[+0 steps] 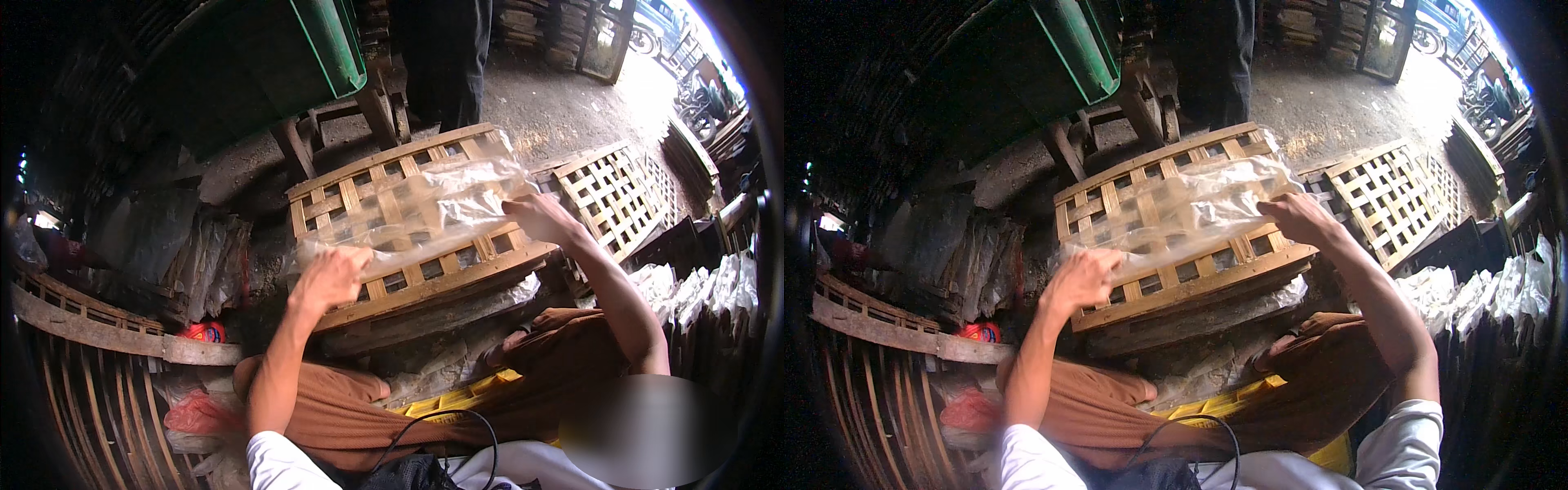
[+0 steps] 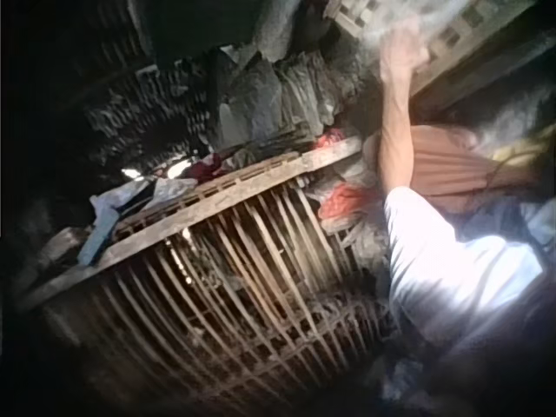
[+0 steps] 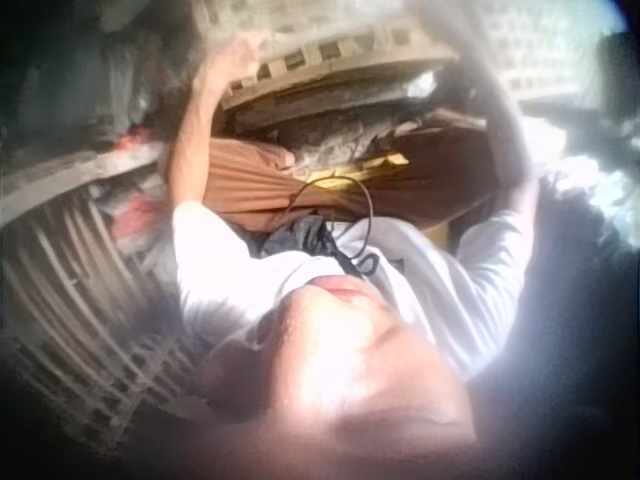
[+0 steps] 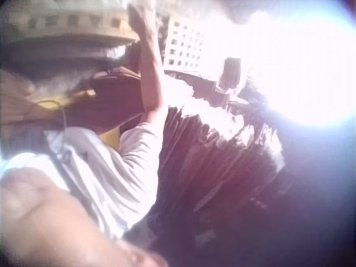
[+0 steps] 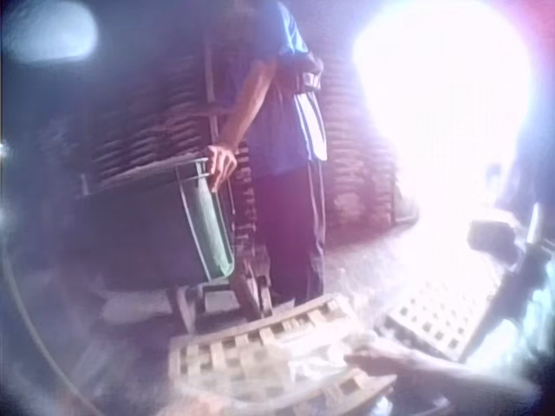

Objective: The person repeatedly picks up a wooden lattice tray, places a clear plastic sheet over it, and stacks it on a growing pile. The person continues this cycle, handling trays and plastic sheets by hand.

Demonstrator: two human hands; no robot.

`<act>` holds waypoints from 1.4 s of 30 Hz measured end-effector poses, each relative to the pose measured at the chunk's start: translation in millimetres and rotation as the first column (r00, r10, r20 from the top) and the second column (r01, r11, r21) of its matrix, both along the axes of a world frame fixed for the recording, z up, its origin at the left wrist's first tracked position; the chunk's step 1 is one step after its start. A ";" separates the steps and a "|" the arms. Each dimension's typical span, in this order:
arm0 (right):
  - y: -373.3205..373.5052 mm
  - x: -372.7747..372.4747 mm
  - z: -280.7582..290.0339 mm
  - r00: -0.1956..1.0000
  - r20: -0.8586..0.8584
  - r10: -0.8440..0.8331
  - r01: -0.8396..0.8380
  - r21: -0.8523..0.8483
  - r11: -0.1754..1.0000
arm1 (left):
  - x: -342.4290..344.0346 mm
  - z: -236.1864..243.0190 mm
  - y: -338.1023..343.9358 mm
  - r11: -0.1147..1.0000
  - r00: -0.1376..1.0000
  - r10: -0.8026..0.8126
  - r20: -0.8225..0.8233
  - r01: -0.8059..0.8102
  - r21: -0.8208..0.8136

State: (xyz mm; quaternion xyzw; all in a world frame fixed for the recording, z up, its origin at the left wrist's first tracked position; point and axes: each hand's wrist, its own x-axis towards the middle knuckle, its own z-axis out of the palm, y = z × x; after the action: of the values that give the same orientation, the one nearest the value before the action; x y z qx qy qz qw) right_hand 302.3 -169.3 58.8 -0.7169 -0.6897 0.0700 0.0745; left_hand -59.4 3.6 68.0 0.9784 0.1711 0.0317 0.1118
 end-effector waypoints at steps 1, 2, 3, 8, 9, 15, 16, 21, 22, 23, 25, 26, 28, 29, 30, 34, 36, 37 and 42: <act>-7.3 2.9 -2.1 1.000 0.020 0.013 -0.013 -0.013 1.000 | -4.1 -2.2 -10.5 0.991 0.998 -0.053 -0.025 0.049 -0.121; -11.6 2.6 -2.9 0.999 0.038 0.037 -0.036 -0.026 0.999 | -9.4 -3.1 -23.0 0.967 0.994 -0.095 -0.044 0.082 -0.241; -17.2 0.6 -5.1 0.999 0.003 0.034 -0.034 -0.033 0.999 | -13.4 -6.8 -34.8 0.927 0.986 -0.127 -0.106 0.080 -0.366; -30.4 29.7 -21.7 0.984 -0.176 0.035 -0.069 -0.192 0.979 | -12.6 3.5 -36.1 0.672 0.966 -0.183 -0.185 -0.015 -0.741; -30.2 28.5 -11.3 0.978 -0.203 -0.041 -0.019 -0.288 0.958 | -11.0 13.7 -25.0 0.534 0.954 -0.031 -0.298 -0.236 -0.812; -12.9 39.3 2.6 0.866 -0.457 -0.203 0.231 0.006 0.973 | -45.7 -13.0 63.0 0.774 0.767 0.623 -0.153 -0.633 -0.023; -0.1 33.1 6.7 0.931 -0.312 -0.190 0.250 0.164 0.954 | -66.7 -36.0 83.7 0.773 0.749 0.633 -0.195 -0.626 0.101; 12.8 64.1 -25.2 0.800 -0.310 -0.514 0.546 0.023 0.837 | -57.6 -38.7 107.2 0.497 0.605 0.563 -0.563 -0.793 -0.354; 10.6 66.0 -30.6 0.828 -0.263 -0.495 0.506 -0.028 0.862 | -57.9 -40.8 107.8 0.486 0.602 0.574 -0.555 -0.796 -0.362; 12.0 68.6 -34.8 0.809 -0.228 -0.542 0.530 -0.119 0.840 | -58.8 -43.7 109.2 0.474 0.600 0.585 -0.546 -0.799 -0.370; 14.5 76.4 -46.4 0.809 -0.205 -0.551 0.542 -0.104 0.834 | -60.7 -48.5 113.9 0.480 0.608 0.606 -0.513 -0.794 -0.373; 12.8 82.8 -53.5 0.829 -0.218 -0.514 0.527 0.002 0.850 | -62.9 -50.6 119.7 0.506 0.631 0.613 -0.475 -0.775 -0.378; 20.1 84.1 -53.4 0.826 -0.262 -0.498 0.521 0.020 0.853 | -73.0 -52.4 130.9 0.546 0.663 0.631 -0.403 -0.748 -0.377; 26.5 73.2 -39.4 0.797 -0.294 -0.527 0.532 -0.072 0.844 | -76.9 -45.6 129.2 0.498 0.634 0.694 -0.341 -0.765 -0.409; 32.8 64.0 -31.1 0.766 -0.321 -0.557 0.535 -0.163 0.829 | -84.9 -49.1 135.1 0.502 0.635 0.728 -0.258 -0.750 -0.430; 30.8 78.0 -42.2 0.805 -0.446 -0.392 0.464 0.060 0.884 | -71.6 -40.8 140.8 0.628 0.679 0.734 0.024 -0.665 -0.405; 36.5 71.7 -41.8 0.709 -0.611 -0.353 0.483 0.056 0.874 | -72.2 -43.6 146.2 0.593 0.684 0.728 -0.053 -0.666 -0.452; 35.7 67.2 -35.2 0.679 -0.643 -0.354 0.505 0.060 0.861 | -65.0 -42.7 141.1 0.611 0.701 0.712 -0.047 -0.651 -0.451; 42.9 67.9 -29.4 0.658 -0.714 -0.240 0.575 0.270 0.773 | -63.7 -49.1 156.4 0.722 0.645 0.692 0.323 -0.610 -0.328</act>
State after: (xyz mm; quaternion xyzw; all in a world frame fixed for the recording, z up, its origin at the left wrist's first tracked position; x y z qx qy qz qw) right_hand 370.2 -126.4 29.4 -0.7467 -0.4300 0.1207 0.4929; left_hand -123.1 159.9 18.9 0.8033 0.4860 0.2650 0.2196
